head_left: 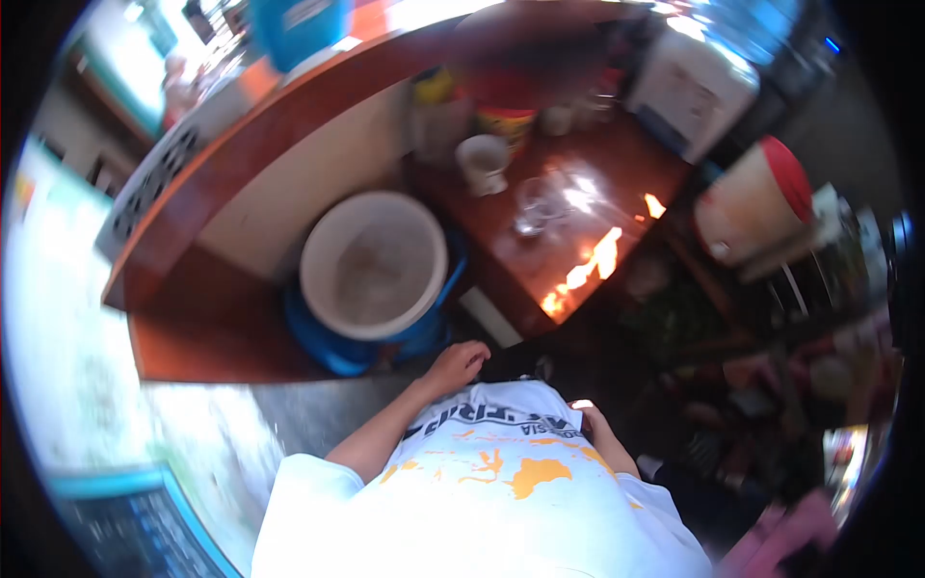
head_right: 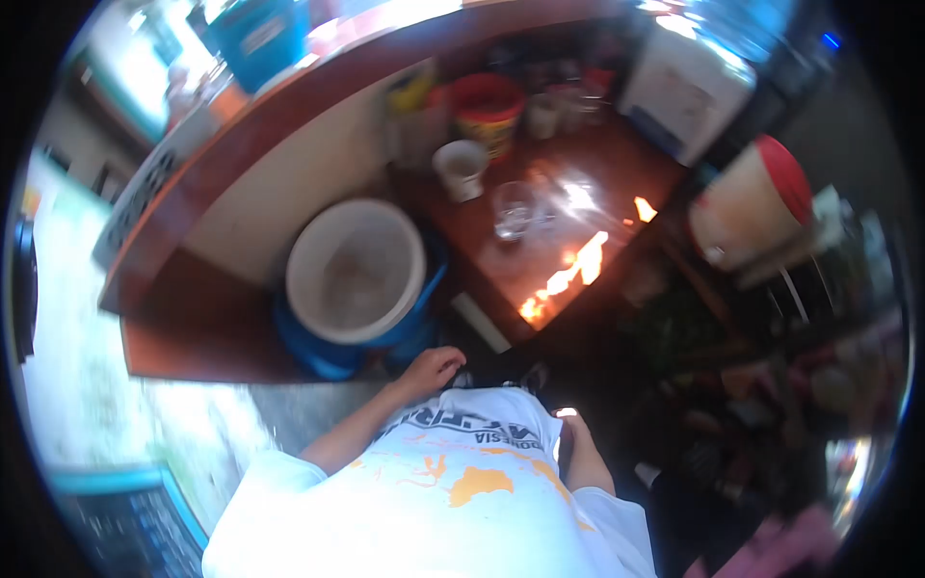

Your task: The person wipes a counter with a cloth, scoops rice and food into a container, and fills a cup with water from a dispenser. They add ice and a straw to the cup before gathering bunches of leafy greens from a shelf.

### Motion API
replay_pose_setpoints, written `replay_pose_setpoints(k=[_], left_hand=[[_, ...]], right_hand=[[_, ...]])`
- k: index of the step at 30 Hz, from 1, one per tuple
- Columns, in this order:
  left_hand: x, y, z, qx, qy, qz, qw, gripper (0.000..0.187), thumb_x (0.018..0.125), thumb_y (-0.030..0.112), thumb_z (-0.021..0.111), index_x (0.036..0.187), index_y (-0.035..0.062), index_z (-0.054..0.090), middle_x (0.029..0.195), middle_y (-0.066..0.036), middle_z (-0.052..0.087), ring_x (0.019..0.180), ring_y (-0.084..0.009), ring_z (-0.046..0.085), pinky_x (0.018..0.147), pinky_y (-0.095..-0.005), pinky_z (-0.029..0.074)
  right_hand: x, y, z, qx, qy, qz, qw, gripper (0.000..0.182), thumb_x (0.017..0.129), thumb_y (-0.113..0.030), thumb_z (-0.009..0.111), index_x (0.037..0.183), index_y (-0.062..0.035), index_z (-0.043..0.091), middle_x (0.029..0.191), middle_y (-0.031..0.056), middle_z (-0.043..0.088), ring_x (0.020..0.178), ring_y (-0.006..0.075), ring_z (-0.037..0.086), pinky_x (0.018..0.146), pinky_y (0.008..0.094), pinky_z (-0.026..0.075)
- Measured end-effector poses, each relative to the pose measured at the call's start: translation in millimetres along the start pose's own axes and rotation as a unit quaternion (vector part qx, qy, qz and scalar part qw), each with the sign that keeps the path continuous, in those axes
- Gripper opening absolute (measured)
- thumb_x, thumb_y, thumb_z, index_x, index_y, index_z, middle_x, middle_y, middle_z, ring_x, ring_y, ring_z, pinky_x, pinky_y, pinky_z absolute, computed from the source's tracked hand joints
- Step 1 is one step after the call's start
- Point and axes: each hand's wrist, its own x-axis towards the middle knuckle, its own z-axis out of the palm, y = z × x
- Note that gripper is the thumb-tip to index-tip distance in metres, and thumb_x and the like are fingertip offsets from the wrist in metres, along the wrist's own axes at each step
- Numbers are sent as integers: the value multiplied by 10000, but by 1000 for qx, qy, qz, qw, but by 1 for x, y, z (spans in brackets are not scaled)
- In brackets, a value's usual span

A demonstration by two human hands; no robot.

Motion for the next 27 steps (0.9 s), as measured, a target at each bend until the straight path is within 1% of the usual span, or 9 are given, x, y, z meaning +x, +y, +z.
replay_pose_setpoints(k=[2,3,4,8,9,11,13,18,27], left_hand=[[-19,2,-12,-22,53,-37,998,149,822,67,525,937,5,597,896,-160,620,799,-329,615,692,-387,485],[-29,5,-19,-4,92,-35,995,147,826,42,527,947,7,603,903,-145,626,795,-305,629,683,-368,493],[-40,11,-25,-10,141,-46,989,147,824,28,529,948,9,605,905,-141,627,796,-296,632,680,-359,495],[-64,9,-71,41,367,-70,927,169,811,-35,529,947,14,618,904,-136,626,808,-273,637,673,-328,500],[-66,2,-83,69,432,-84,895,174,807,-40,526,943,14,620,891,-139,623,809,-284,631,683,-336,496],[-65,-11,-114,144,545,-107,819,192,797,-42,532,957,20,619,923,-153,613,872,-314,603,752,-364,476],[-58,-31,-140,149,628,-135,752,222,799,-25,540,1011,16,592,1027,-176,582,980,-343,547,849,-404,425],[-34,-109,-165,228,638,-198,709,398,858,69,536,1242,-11,468,1221,-216,503,1144,-387,462,973,-424,358],[-20,-98,-173,205,620,-271,708,447,942,162,458,1348,-5,376,1306,-219,466,1225,-400,415,1015,-458,348]], right_hand=[[-9,-35,9,-160,-39,-5,986,294,822,-236,613,1000,-14,687,898,171,694,805,299,680,743,392,539],[-58,-108,62,-594,82,-18,800,331,808,-289,609,1007,-39,693,963,194,684,892,325,674,797,407,531],[-63,-138,81,-676,86,-63,730,326,802,-305,590,1008,-76,697,994,205,667,940,322,660,815,396,527],[-148,-299,228,-546,49,-447,707,300,894,-233,497,734,-30,649,575,95,602,569,254,621,561,385,477],[-149,-327,266,-458,21,-544,703,232,867,-232,542,815,-31,648,720,212,624,677,402,608,595,474,466],[-173,-372,345,-410,-58,-534,737,212,857,-223,569,820,-27,641,749,221,612,723,415,595,608,462,469],[-138,-383,411,-437,-86,-616,650,203,860,-220,556,861,-38,645,771,227,612,778,412,598,655,462,472],[-8,-357,520,-659,7,-435,614,345,861,-341,551,920,-25,677,993,220,643,956,350,613,821,453,483],[4,-366,527,-654,-56,-445,609,424,858,-283,538,1141,30,572,1068,239,617,1033,386,584,889,455,465]])
